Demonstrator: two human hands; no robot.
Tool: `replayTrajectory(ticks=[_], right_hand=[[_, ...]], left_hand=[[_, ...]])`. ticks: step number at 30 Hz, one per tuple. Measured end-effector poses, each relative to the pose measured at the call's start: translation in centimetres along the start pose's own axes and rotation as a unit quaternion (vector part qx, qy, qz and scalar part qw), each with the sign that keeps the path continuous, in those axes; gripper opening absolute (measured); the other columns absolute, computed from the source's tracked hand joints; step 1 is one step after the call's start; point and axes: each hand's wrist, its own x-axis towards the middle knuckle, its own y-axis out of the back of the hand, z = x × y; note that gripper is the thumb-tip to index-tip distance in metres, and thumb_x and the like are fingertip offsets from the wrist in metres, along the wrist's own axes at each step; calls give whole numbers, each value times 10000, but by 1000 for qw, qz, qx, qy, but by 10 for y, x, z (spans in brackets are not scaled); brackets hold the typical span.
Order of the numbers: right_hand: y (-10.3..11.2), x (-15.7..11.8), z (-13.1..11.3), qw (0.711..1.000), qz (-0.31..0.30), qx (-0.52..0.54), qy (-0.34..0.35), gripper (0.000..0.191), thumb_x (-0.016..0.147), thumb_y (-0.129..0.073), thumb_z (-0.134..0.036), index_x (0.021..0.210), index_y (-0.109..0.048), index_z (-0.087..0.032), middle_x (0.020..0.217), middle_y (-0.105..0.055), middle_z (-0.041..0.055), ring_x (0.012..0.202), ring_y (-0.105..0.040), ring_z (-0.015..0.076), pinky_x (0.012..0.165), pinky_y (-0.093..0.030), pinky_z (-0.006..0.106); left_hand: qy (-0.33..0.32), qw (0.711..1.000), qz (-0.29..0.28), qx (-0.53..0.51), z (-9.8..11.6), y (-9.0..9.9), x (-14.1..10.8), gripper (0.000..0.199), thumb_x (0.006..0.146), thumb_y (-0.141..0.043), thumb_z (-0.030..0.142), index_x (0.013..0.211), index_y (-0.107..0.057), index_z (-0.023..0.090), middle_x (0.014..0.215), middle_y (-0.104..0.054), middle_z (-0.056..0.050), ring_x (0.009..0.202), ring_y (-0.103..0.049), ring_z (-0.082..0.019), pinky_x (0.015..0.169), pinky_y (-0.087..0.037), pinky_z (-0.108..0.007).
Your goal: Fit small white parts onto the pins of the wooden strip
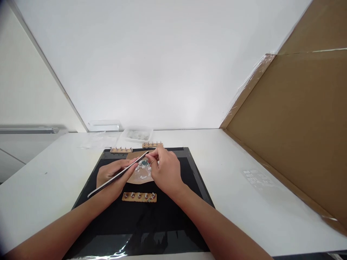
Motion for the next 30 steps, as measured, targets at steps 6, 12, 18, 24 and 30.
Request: replayTrajectory(ticks=[6, 12, 18, 24, 30], right_hand=[[-1, -3, -3, 999, 0, -30, 19, 206, 1031, -574, -318, 837, -554, -250, 788, -748, 7, 720, -652, 215, 733, -434, 362], [-3, -3, -1, 1000, 0, -27, 7, 204, 1037, -567, -328, 849, -555, -251, 799, -750, 19, 734, -656, 226, 727, -429, 367], [-3, -5, -4, 999, 13, -28, 16, 209, 1045, -566, -330, 852, -550, -253, 785, -750, 4, 714, -651, 215, 749, -442, 375], [-4, -5, -4, 999, -10, -21, 35, 196, 1040, -575, -300, 851, -555, -251, 787, -739, -1, 723, -646, 212, 773, -428, 373], [-4, -6, -6, 999, 1, -23, 24, 202, 1034, -583, -299, 841, -547, -251, 783, -740, 4, 733, -645, 223, 741, -407, 358]], left_hand=[[-32, 999, 14, 14, -3, -1, -2, 80, 922, -775, 249, 979, -829, 231, 1037, -842, -45, 893, -808, -228, 802, -671, -317], [-43, 999, 6, 25, -1, 0, -2, 107, 925, -770, 216, 1014, -828, 229, 1038, -840, -47, 870, -802, -220, 778, -666, -312], [-33, 999, 0, 26, 1, 1, -1, 150, 937, -757, 248, 1061, -841, 239, 1062, -838, -56, 911, -806, -241, 833, -676, -342], [15, 1000, 6, -5, 5, 0, 0, 129, 936, -763, 283, 1022, -849, 241, 1063, -841, -42, 920, -818, -238, 800, -688, -311], [45, 999, 21, -23, 8, -1, 2, 86, 908, -781, 268, 939, -849, 225, 969, -849, -31, 848, -826, -231, 808, -698, -302]])
